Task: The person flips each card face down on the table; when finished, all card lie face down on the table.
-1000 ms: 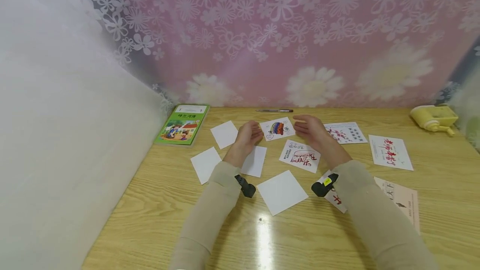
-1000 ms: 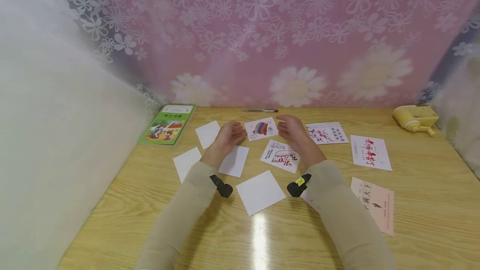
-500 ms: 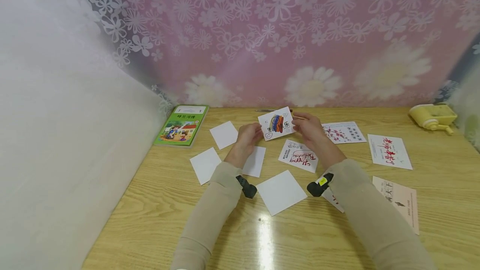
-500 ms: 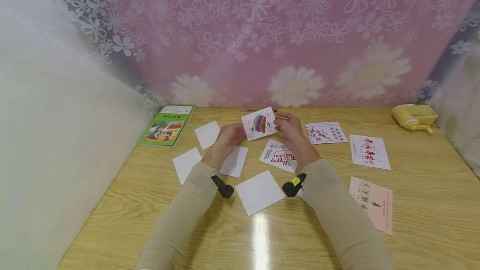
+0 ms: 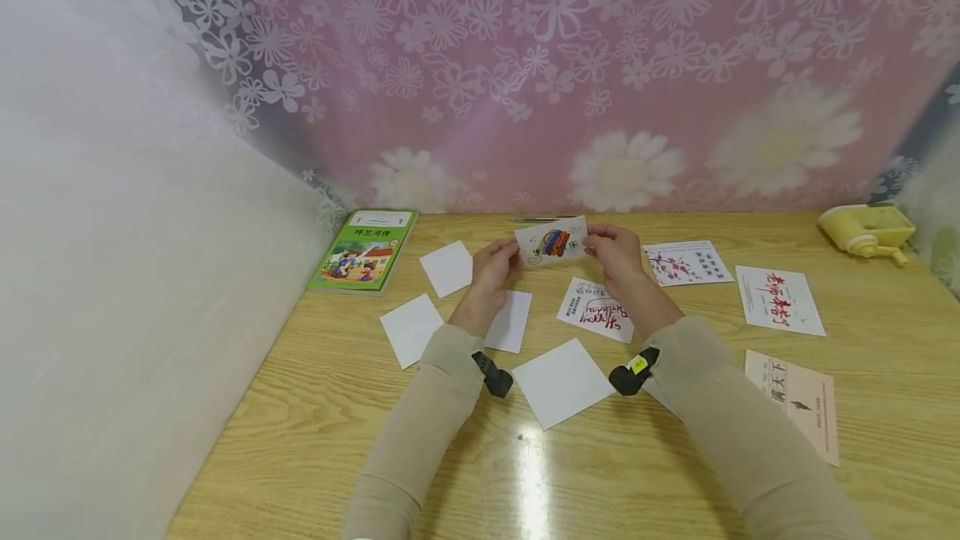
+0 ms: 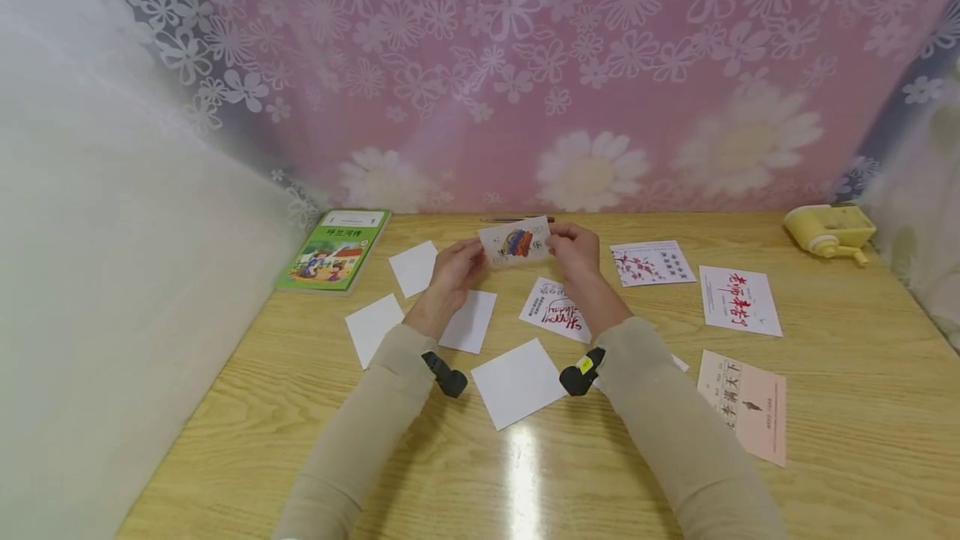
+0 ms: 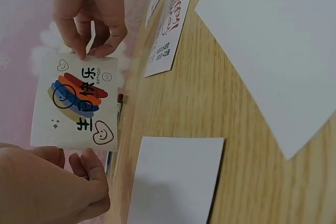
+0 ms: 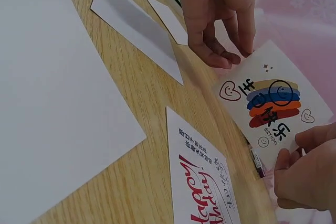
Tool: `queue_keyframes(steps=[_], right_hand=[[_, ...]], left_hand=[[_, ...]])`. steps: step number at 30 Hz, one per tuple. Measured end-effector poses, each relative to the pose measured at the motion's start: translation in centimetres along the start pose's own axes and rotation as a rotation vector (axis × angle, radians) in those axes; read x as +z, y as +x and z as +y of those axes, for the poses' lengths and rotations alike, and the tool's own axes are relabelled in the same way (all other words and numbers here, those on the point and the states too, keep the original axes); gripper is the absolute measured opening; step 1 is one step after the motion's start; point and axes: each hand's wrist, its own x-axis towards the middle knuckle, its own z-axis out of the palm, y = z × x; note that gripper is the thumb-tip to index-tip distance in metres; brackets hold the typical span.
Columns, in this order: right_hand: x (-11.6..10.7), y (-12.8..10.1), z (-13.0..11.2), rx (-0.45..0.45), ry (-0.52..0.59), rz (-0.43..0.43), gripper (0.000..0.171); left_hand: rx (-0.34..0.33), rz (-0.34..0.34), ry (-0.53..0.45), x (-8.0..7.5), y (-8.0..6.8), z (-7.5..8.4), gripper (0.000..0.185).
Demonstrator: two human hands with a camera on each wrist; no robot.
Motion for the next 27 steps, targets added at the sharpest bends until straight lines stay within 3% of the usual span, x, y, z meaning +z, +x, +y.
queue_keyframes(steps=[8,15,22,27], right_hand=[[0.0,-0.1,-0.1,-0.023,-0.04,0.016,0.03],[0.1,-0.2,0.1,-0.011,-0.046,-0.012,0.031],[0.5,-0.1,0.6,0.005,-0.036,0.023,0.028],[0.6,-0.1,1.0,0.012,-0.096,-0.018,0.034]], left_hand=[[-0.026,-0.066,-0.009,-0.6,-0.2,0.2,0.023],[-0.028,-0.044,-0.064,-1.1,0.0,0.1,0.03],[-0.006,-0.055,-0.058,-1.6,0.1,-0.1,0.025],[0.017,0.0,-0.039,-2.1,0.2,-0.2,0.034]])
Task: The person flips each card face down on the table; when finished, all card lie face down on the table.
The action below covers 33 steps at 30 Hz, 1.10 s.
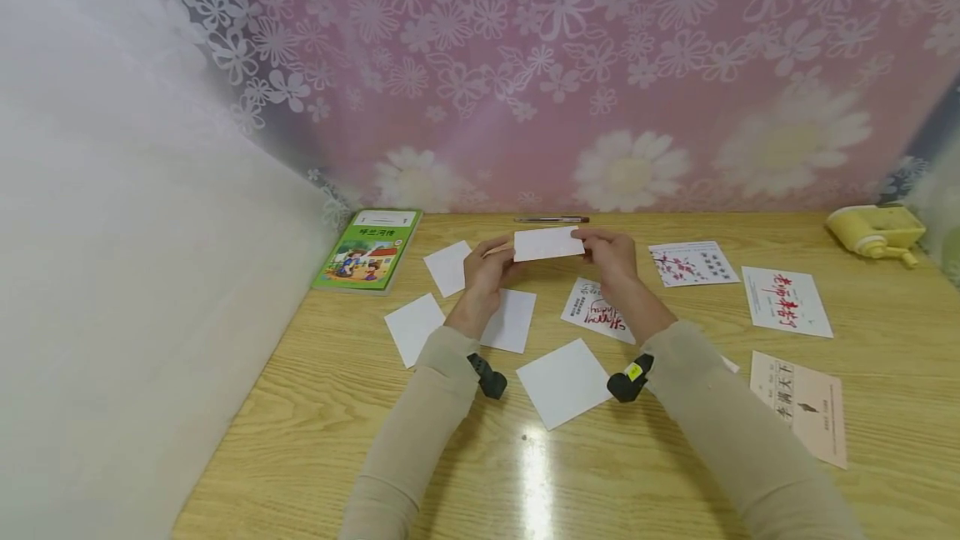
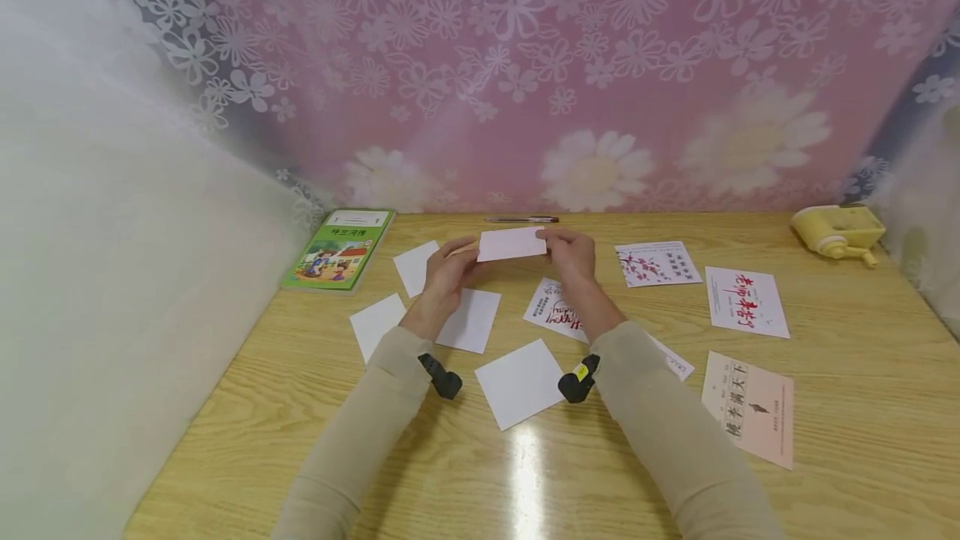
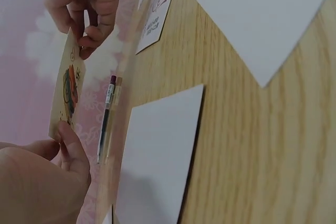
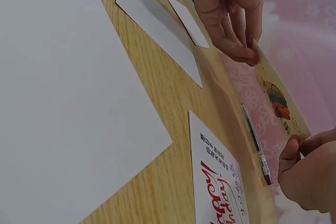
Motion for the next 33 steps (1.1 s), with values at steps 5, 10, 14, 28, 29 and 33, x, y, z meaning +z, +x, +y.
queue_keyframes(steps=[5,10,14,28,29,33], right_hand=[[0.4,-0.1,0.2,-0.001,-0.04,-0.006,0.036],[1.0,-0.3,0.3,-0.031,-0.098,0.018,0.036],[1.4,-0.4,0.5,-0.048,-0.132,0.053,0.039],[1.2,-0.2,1.5,-0.168,-0.404,0.101,0.034],[1.3,-0.2,1.5,-0.174,-0.409,0.099,0.034],[1.4,-0.2,1.4,-0.173,-0.43,0.094,0.029]], left_hand=[[0.045,0.041,0.041,-0.2,0.3,-0.1,0.03],[0.08,0.092,0.082,-0.5,0.5,-0.3,0.023],[0.082,0.118,0.123,-0.8,0.7,-0.2,0.021],[-0.073,-0.019,0.344,-1.5,0.2,1.5,0.033],[-0.081,-0.021,0.344,-1.5,0.2,1.6,0.033],[-0.1,-0.019,0.351,-1.3,0.2,1.7,0.036]])
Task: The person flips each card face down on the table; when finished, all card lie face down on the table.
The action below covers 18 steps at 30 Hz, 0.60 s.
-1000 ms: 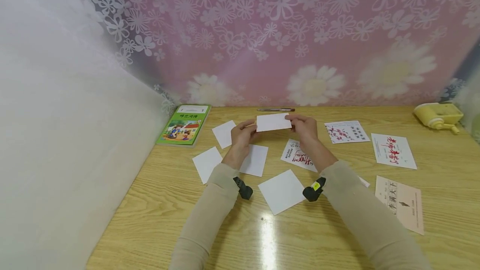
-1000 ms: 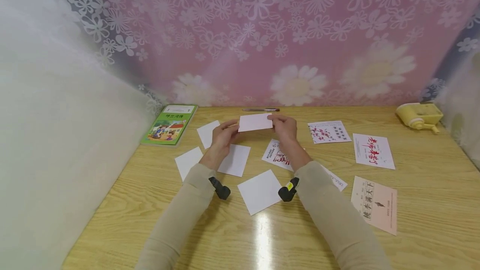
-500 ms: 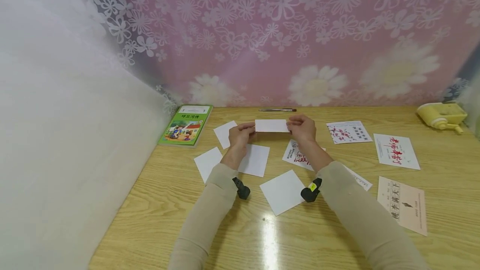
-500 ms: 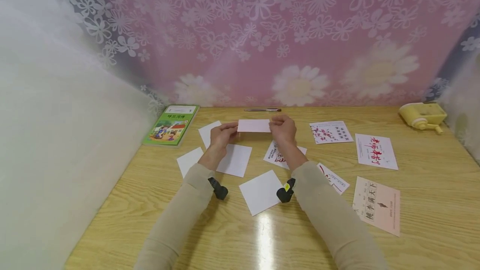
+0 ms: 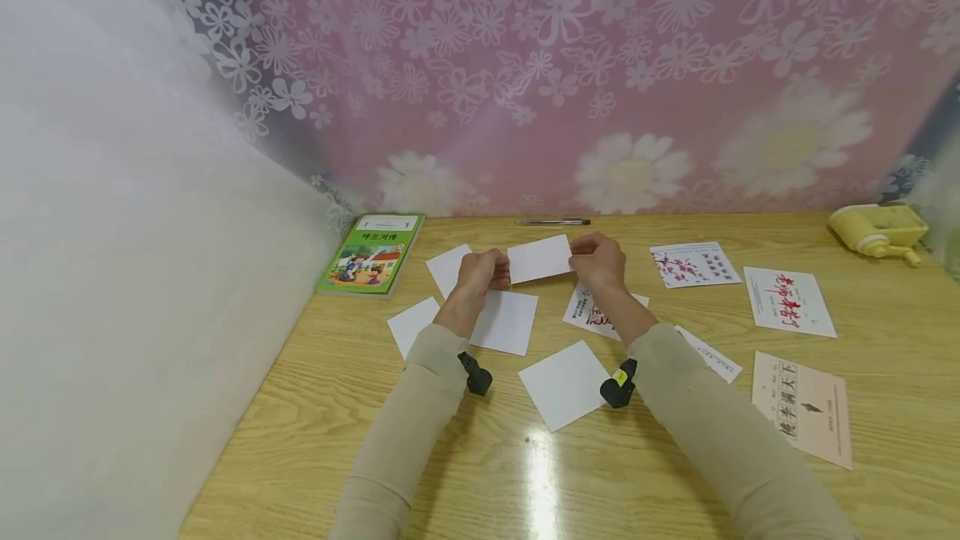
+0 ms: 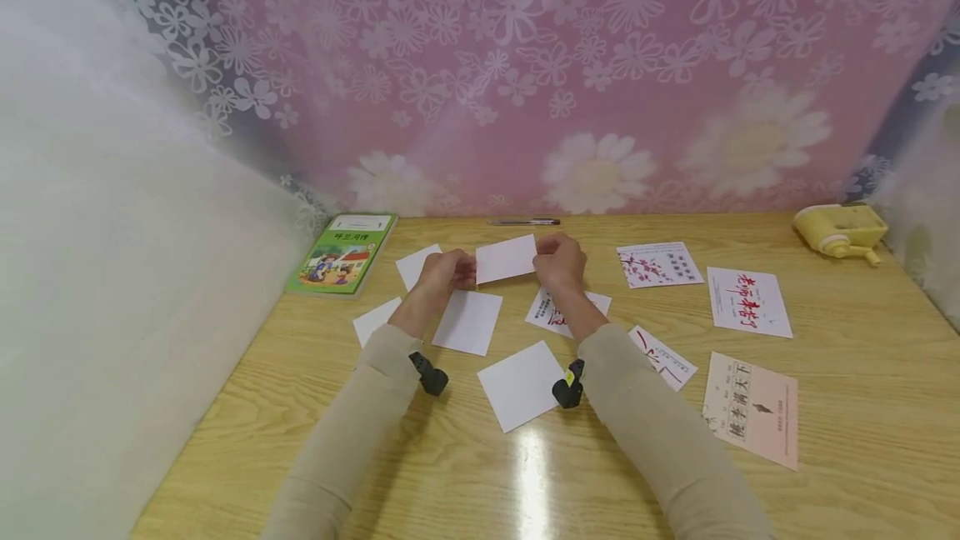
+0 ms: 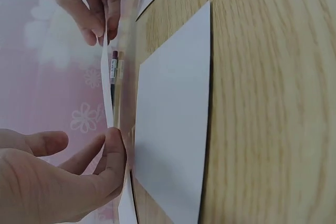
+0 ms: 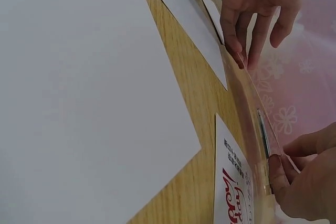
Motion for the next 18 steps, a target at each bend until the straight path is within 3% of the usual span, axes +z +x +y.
queue_keyframes(steps=[3,10,18], right_hand=[[0.08,-0.02,-0.11,0.034,-0.013,-0.014,0.024],[-0.1,-0.12,-0.59,0.148,0.132,-0.129,0.033],[-0.34,-0.48,-0.97,0.141,0.095,-0.207,0.038]], left_hand=[[0.0,0.011,-0.005,0.05,0.12,-0.05,0.037],[0.022,0.015,-0.018,0.06,-0.08,0.25,0.04],[0.061,-0.011,0.041,0.03,-0.77,0.69,0.043]])
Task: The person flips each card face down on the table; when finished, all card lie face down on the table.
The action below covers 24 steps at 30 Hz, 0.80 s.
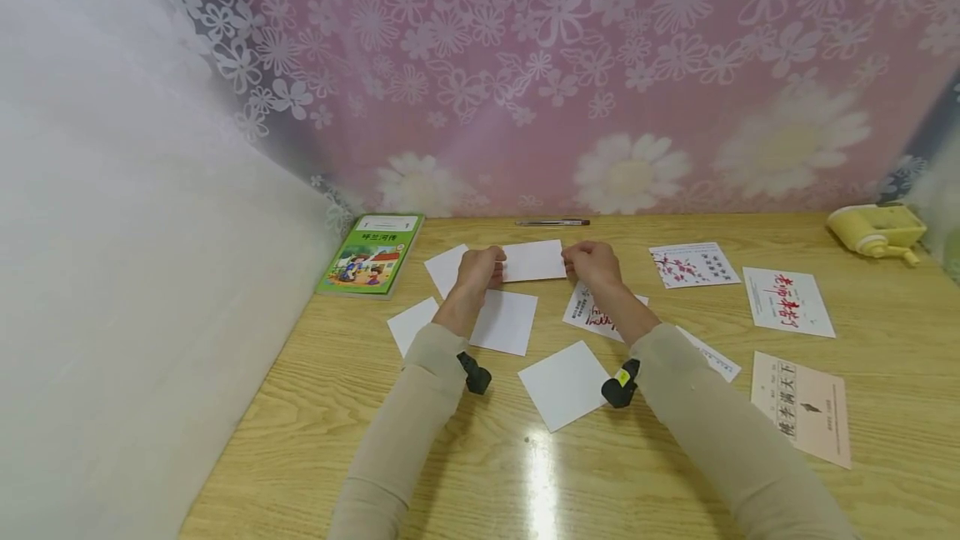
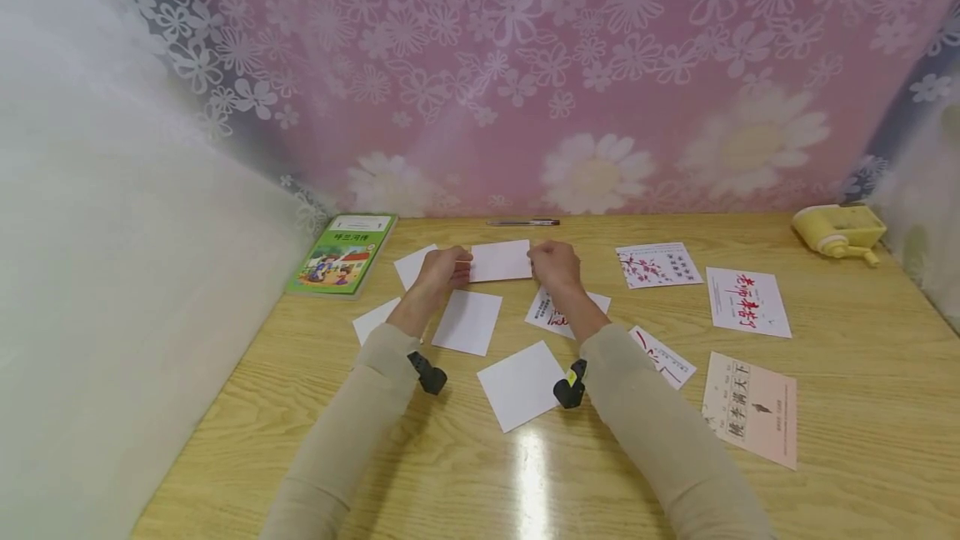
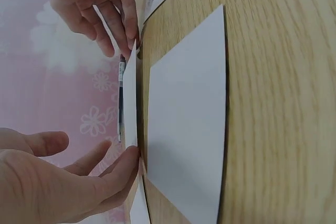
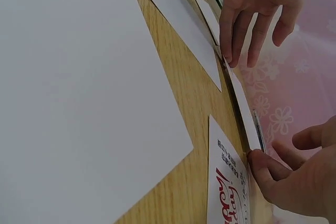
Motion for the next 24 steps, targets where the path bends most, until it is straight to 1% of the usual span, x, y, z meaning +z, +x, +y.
queue_keyframes(steps=[5,8,11,15,17,19,21,24], right_hand=[[-0.3,-0.2,-0.4,-0.001,0.017,-0.016,0.041],[-0.8,-0.4,-0.6,0.011,0.062,-0.041,0.042],[-1.6,-0.8,-0.6,0.001,0.099,-0.075,0.045],[-3.0,-1.2,-0.3,-0.007,0.131,-0.104,0.049],[-3.8,-1.3,0.0,0.005,0.141,-0.111,0.051],[-4.6,-1.4,0.2,0.016,0.148,-0.117,0.052],[-5.4,-1.6,0.5,0.02,0.14,-0.125,0.053],[-6.6,-1.9,0.9,0.003,0.115,-0.142,0.055]], left_hand=[[0.016,-0.003,0.091,0.3,-0.3,0.2,0.045],[0.02,-0.002,0.142,0.6,-0.5,0.2,0.045],[0.047,-0.021,0.166,0.9,-0.8,0.3,0.046],[0.085,-0.091,0.142,1.6,-1.6,0.4,0.048],[0.089,-0.136,0.122,2.2,-2.1,0.4,0.048],[0.067,-0.175,0.097,2.8,-2.6,0.3,0.047],[0.034,-0.211,0.1,3.4,-3.1,0.1,0.046],[-0.009,-0.255,0.118,4.3,-3.7,-0.1,0.046]])
